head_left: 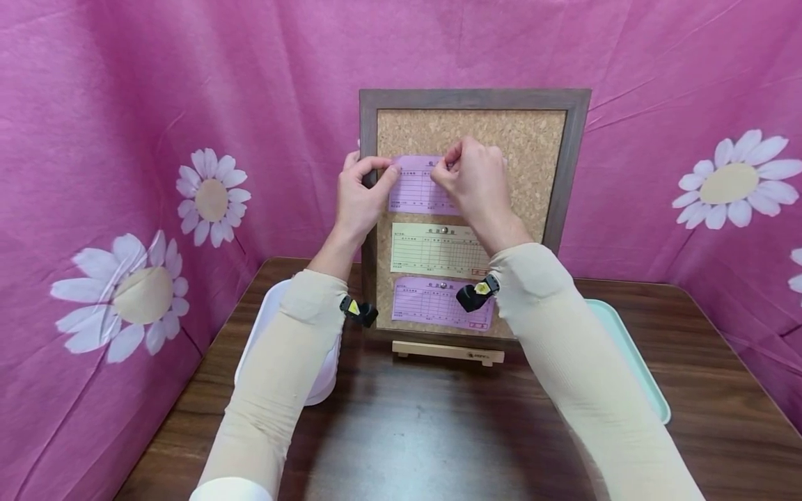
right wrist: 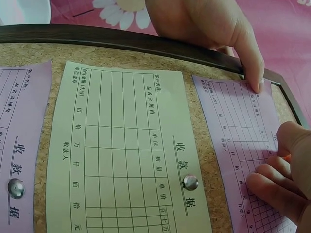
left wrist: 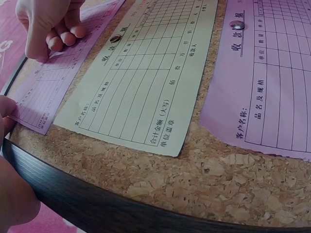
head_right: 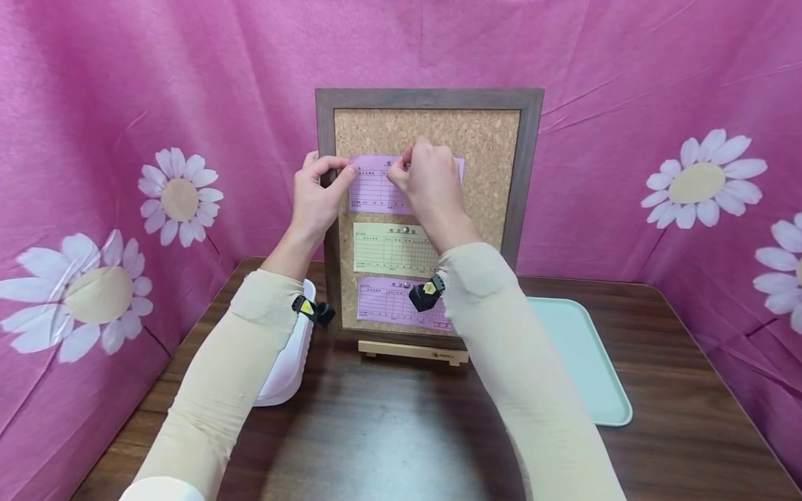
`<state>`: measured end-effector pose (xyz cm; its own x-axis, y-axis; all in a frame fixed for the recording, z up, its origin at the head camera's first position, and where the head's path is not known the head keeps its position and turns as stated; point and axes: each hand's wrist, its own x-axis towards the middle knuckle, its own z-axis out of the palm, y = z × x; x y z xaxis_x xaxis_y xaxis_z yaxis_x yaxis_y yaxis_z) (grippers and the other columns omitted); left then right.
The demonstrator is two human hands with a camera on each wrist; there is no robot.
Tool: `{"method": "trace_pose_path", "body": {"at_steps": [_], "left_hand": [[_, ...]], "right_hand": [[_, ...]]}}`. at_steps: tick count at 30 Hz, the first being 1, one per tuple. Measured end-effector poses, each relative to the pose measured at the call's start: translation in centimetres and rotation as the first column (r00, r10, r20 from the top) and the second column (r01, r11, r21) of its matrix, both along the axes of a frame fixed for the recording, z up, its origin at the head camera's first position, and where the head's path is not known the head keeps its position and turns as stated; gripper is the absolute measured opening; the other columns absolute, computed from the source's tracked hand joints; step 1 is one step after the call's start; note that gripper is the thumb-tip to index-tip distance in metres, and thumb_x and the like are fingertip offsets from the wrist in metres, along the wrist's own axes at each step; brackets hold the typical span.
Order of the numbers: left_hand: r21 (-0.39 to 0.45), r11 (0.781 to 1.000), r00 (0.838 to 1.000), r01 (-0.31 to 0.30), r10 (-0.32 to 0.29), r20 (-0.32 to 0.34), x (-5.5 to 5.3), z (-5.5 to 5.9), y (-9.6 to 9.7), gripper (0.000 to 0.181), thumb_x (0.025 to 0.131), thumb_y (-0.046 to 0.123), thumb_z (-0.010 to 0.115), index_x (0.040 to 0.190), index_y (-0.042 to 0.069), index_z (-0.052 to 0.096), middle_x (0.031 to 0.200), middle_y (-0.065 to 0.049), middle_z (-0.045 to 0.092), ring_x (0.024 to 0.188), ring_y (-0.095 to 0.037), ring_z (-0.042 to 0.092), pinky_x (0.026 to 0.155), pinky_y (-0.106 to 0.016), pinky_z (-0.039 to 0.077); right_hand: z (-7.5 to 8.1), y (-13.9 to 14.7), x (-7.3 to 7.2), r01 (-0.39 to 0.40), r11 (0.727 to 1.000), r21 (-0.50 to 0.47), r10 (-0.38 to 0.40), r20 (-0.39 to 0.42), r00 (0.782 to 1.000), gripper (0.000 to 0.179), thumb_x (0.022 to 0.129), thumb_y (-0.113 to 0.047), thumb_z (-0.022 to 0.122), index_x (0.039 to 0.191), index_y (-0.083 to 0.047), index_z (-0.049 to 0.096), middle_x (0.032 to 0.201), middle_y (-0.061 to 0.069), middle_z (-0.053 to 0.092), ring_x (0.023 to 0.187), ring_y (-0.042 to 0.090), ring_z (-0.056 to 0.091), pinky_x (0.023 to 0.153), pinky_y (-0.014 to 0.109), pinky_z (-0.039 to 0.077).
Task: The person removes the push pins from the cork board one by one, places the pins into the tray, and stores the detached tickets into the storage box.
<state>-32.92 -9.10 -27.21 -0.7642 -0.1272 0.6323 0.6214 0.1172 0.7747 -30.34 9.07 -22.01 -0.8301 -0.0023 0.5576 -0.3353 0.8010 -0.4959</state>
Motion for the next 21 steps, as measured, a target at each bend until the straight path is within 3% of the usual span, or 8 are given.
{"method": "trace_pose_path", "body": {"at_steps": [8,21], "left_hand": [[0.006,1.0,1.0,0.004,-0.004,-0.005,0.06,0.03,0.02,0.02,0.095,0.005,0.076,0.106,-0.011,0.077,0.117,-0.008,0.058,0.108,-0.01,0.053,0.098,-0.02,0.041],[0.005,1.0,1.0,0.008,-0.008,0.001,0.05,-0.04,0.1,0.02,0.095,0.006,0.075,0.107,-0.011,0.078,0.118,-0.01,0.059,0.112,-0.012,0.053,0.1,-0.021,0.042]], "right_hand": [[-0.08,0.18,-0.16,-0.022,1.0,-0.003,0.022,-0.036,0.999,0.016,0.096,-0.01,0.064,0.104,0.002,0.072,0.1,0.021,0.08,0.089,0.034,0.075,0.085,0.044,0.062],[-0.34,0.56,0.21,-0.042,0.999,-0.027,0.042,-0.022,0.999,0.017,0.096,-0.009,0.064,0.106,0.003,0.071,0.105,0.022,0.078,0.092,0.034,0.073,0.087,0.043,0.062]]}}
